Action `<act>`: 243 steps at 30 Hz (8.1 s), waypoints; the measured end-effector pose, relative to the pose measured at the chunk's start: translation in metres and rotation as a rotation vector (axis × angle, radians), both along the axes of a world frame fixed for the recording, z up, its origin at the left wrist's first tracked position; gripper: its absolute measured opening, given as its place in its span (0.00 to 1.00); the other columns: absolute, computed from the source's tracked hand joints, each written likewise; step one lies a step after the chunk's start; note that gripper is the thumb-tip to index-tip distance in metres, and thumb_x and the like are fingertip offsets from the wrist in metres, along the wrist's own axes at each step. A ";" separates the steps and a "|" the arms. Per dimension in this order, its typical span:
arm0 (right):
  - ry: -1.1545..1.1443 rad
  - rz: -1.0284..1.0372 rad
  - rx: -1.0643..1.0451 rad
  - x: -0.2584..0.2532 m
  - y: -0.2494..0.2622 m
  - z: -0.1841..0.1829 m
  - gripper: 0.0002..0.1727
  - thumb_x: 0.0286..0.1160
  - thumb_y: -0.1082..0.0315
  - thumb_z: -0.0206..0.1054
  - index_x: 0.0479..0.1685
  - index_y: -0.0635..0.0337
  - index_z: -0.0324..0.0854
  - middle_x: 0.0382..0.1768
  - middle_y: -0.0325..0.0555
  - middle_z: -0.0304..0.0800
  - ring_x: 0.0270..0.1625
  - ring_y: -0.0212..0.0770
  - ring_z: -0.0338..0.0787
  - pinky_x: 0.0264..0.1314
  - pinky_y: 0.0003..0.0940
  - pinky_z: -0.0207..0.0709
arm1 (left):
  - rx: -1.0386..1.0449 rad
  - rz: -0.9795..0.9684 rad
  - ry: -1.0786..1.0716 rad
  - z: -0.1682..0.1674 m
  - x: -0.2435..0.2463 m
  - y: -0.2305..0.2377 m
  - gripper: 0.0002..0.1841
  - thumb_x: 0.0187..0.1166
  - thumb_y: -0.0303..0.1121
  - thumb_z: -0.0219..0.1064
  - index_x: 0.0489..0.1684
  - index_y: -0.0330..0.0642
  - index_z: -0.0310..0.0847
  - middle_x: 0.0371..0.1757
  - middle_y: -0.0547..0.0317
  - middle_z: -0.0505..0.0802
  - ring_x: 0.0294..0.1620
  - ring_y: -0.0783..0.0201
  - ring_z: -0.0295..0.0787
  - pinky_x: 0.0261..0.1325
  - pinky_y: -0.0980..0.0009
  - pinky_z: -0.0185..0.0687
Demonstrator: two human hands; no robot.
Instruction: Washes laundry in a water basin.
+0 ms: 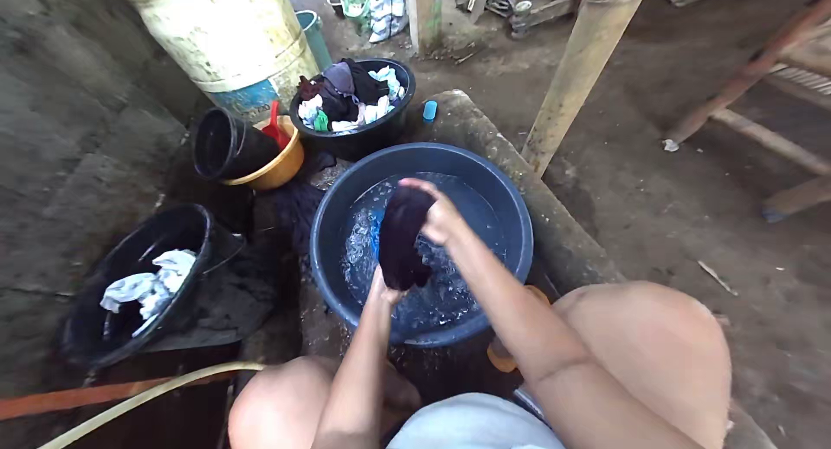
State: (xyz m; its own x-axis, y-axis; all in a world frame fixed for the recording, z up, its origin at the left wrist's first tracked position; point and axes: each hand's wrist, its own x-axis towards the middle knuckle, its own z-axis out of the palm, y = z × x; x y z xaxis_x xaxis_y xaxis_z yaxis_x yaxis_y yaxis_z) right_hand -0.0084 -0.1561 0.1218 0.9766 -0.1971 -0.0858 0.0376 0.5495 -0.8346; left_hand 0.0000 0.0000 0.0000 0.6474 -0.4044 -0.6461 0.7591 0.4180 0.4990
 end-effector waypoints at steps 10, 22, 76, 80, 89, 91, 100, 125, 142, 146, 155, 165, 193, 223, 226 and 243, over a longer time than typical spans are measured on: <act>0.231 -0.255 0.406 -0.007 -0.034 -0.116 0.27 0.97 0.50 0.31 0.53 0.54 0.75 0.36 0.41 0.85 0.37 0.35 0.86 0.38 0.34 0.83 | -0.334 0.100 -0.254 0.135 0.006 -0.098 0.30 0.91 0.60 0.34 0.53 0.48 0.78 0.42 0.54 0.91 0.45 0.56 0.91 0.45 0.52 0.88; -0.243 -0.452 0.522 0.020 -0.040 -0.078 0.40 0.88 0.31 0.26 0.69 0.50 0.71 0.52 0.40 0.91 0.57 0.37 0.90 0.59 0.43 0.87 | -0.310 0.084 -0.277 0.088 0.013 -0.063 0.36 0.90 0.63 0.27 0.57 0.47 0.77 0.45 0.52 0.93 0.48 0.54 0.92 0.48 0.52 0.90; -1.113 1.154 -1.857 0.020 0.019 -0.058 0.13 0.79 0.84 0.59 0.50 0.70 0.88 0.57 0.64 0.90 0.68 0.68 0.85 0.70 0.60 0.77 | -0.093 0.121 -0.087 -0.048 0.056 -0.012 0.45 0.87 0.68 0.20 0.83 0.43 0.64 0.62 0.51 0.88 0.57 0.62 0.87 0.58 0.60 0.84; -1.480 0.976 -1.834 -0.017 -0.005 -0.033 0.13 0.77 0.80 0.60 0.35 0.59 0.91 0.41 0.47 0.93 0.54 0.50 0.91 0.58 0.45 0.82 | -0.241 0.232 -0.129 -0.019 0.057 -0.032 0.41 0.87 0.70 0.33 0.65 0.43 0.77 0.47 0.50 0.93 0.47 0.57 0.92 0.49 0.56 0.90; -0.503 -0.110 -0.888 -0.008 -0.083 0.005 0.24 0.66 0.55 0.78 0.51 0.65 0.83 0.60 0.45 0.88 0.66 0.34 0.85 0.71 0.33 0.80 | -0.408 0.116 -0.313 0.099 0.043 -0.057 0.28 0.86 0.63 0.45 0.58 0.51 0.79 0.46 0.55 0.92 0.48 0.55 0.91 0.51 0.51 0.89; -0.263 -0.128 -0.439 -0.005 -0.084 0.000 0.13 0.79 0.60 0.66 0.53 0.56 0.77 0.53 0.38 0.91 0.56 0.32 0.90 0.58 0.33 0.86 | -0.238 0.049 -0.452 0.124 0.037 -0.057 0.20 0.90 0.52 0.47 0.60 0.49 0.75 0.48 0.54 0.91 0.48 0.56 0.90 0.51 0.53 0.89; 0.320 0.179 -0.177 0.007 -0.081 -0.034 0.17 0.90 0.51 0.55 0.53 0.55 0.77 0.35 0.39 0.86 0.36 0.34 0.88 0.42 0.35 0.86 | 0.394 -0.064 -1.609 0.078 -0.008 -0.064 0.23 0.64 0.27 0.74 0.60 0.27 0.82 0.66 0.44 0.88 0.70 0.58 0.84 0.74 0.60 0.81; 0.426 0.179 -0.600 0.013 -0.103 -0.050 0.29 0.89 0.49 0.59 0.78 0.59 0.72 0.60 0.58 0.86 0.59 0.50 0.88 0.63 0.53 0.83 | 0.621 -0.268 -1.074 0.061 0.028 -0.066 0.29 0.81 0.36 0.68 0.80 0.34 0.68 0.72 0.36 0.84 0.71 0.46 0.83 0.72 0.46 0.80; 0.459 0.102 -0.549 0.004 0.013 0.017 0.29 0.93 0.55 0.54 0.87 0.56 0.54 0.66 0.55 0.78 0.59 0.46 0.88 0.53 0.43 0.88 | 1.170 -1.632 -1.020 0.034 0.040 0.033 0.27 0.88 0.49 0.62 0.67 0.31 0.83 0.69 0.29 0.86 0.74 0.31 0.79 0.73 0.28 0.68; 0.127 0.159 -0.285 0.038 0.097 0.088 0.27 0.92 0.54 0.55 0.83 0.56 0.59 0.60 0.49 0.84 0.57 0.42 0.91 0.56 0.41 0.91 | 1.149 -1.645 -1.059 0.029 0.036 0.038 0.25 0.87 0.47 0.63 0.66 0.31 0.84 0.68 0.31 0.87 0.73 0.32 0.80 0.71 0.29 0.69; -0.179 0.371 -0.493 0.155 0.226 0.185 0.48 0.86 0.39 0.58 0.98 0.41 0.34 0.90 0.58 0.57 0.84 0.58 0.73 0.75 0.60 0.77 | 1.107 -1.422 -1.067 0.050 0.064 0.068 0.29 0.89 0.46 0.62 0.83 0.37 0.72 0.77 0.33 0.82 0.81 0.35 0.74 0.80 0.32 0.65; 0.371 0.378 -0.925 0.087 0.062 -0.151 0.21 0.92 0.66 0.52 0.75 0.72 0.70 0.60 0.66 0.85 0.56 0.52 0.89 0.62 0.47 0.82 | 1.325 -1.055 -0.839 0.034 0.097 0.101 0.27 0.86 0.48 0.64 0.74 0.37 0.80 0.67 0.29 0.87 0.70 0.29 0.82 0.68 0.26 0.72; 0.403 0.924 -1.054 0.058 -0.015 -0.107 0.17 0.87 0.65 0.62 0.58 0.75 0.79 0.52 0.64 0.83 0.51 0.50 0.83 0.59 0.50 0.76 | 1.110 -1.588 -0.713 -0.034 0.086 0.049 0.42 0.77 0.42 0.76 0.91 0.39 0.59 0.83 0.29 0.74 0.85 0.30 0.67 0.84 0.30 0.58; 0.340 0.625 -1.753 0.113 -0.176 -0.337 0.32 0.91 0.45 0.52 0.92 0.42 0.63 0.93 0.52 0.58 0.96 0.59 0.50 0.88 0.82 0.21 | 1.350 -1.234 -1.116 -0.204 0.181 -0.109 0.44 0.83 0.51 0.66 0.98 0.61 0.43 0.98 0.42 0.40 0.98 0.38 0.32 0.88 0.27 0.39; 0.638 0.450 -1.719 0.106 -0.174 -0.339 0.32 0.90 0.48 0.57 0.91 0.42 0.64 0.92 0.54 0.59 0.95 0.60 0.53 0.87 0.83 0.21 | 1.433 -1.422 -1.005 -0.194 0.198 -0.090 0.49 0.73 0.39 0.75 0.97 0.61 0.46 0.97 0.48 0.52 0.90 0.34 0.59 0.75 0.33 0.72; 0.642 0.702 -1.337 0.081 -0.090 -0.170 0.22 0.86 0.66 0.62 0.74 0.68 0.78 0.76 0.71 0.77 0.82 0.66 0.74 0.84 0.65 0.62 | 1.118 -1.180 -0.604 -0.111 0.103 -0.029 0.22 0.90 0.38 0.55 0.71 0.30 0.79 0.71 0.29 0.84 0.76 0.35 0.79 0.78 0.37 0.70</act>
